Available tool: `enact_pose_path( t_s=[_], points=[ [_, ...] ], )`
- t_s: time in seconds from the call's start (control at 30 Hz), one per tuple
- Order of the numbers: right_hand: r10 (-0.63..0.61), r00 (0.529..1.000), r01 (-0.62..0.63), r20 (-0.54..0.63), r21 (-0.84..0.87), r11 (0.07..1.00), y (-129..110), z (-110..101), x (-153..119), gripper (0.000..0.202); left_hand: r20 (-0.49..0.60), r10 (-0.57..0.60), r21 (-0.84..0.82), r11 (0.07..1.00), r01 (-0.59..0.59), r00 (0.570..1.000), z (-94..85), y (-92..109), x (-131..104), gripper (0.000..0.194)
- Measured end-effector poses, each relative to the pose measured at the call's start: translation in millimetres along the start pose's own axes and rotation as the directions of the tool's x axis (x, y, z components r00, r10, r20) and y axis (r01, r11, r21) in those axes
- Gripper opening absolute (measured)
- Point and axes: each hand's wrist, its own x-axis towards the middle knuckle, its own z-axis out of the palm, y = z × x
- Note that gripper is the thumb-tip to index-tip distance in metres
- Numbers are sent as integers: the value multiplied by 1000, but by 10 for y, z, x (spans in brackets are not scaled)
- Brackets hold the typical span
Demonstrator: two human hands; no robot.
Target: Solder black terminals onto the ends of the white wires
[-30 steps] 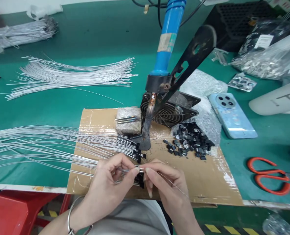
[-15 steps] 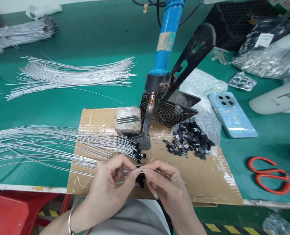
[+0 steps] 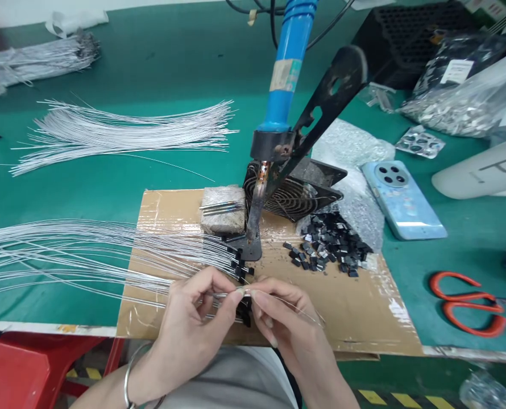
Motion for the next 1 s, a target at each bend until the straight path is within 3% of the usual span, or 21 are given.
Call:
enact_pose_path(
  t_s=[0.2,0.43,0.63,1.0],
  points=[
    [-40,998,41,-48,21,999,3,72,12,18,-64,53,11,999,-52,997,67,-52,-16,18],
    [-52,997,54,-53,35,998,15,71,24,17,-83,12,-62,998,-17,997,95,-37,35,21],
    [-130,989,123,-70,-93,988,2,67,-33,17,-116,-9,-117,993,-5,993,90,-39,57,20],
    [-121,985,108,-127,-104,989,-18,124,-44,14,-156,87,7,996,-87,984,90,-39,26,16]
  ],
)
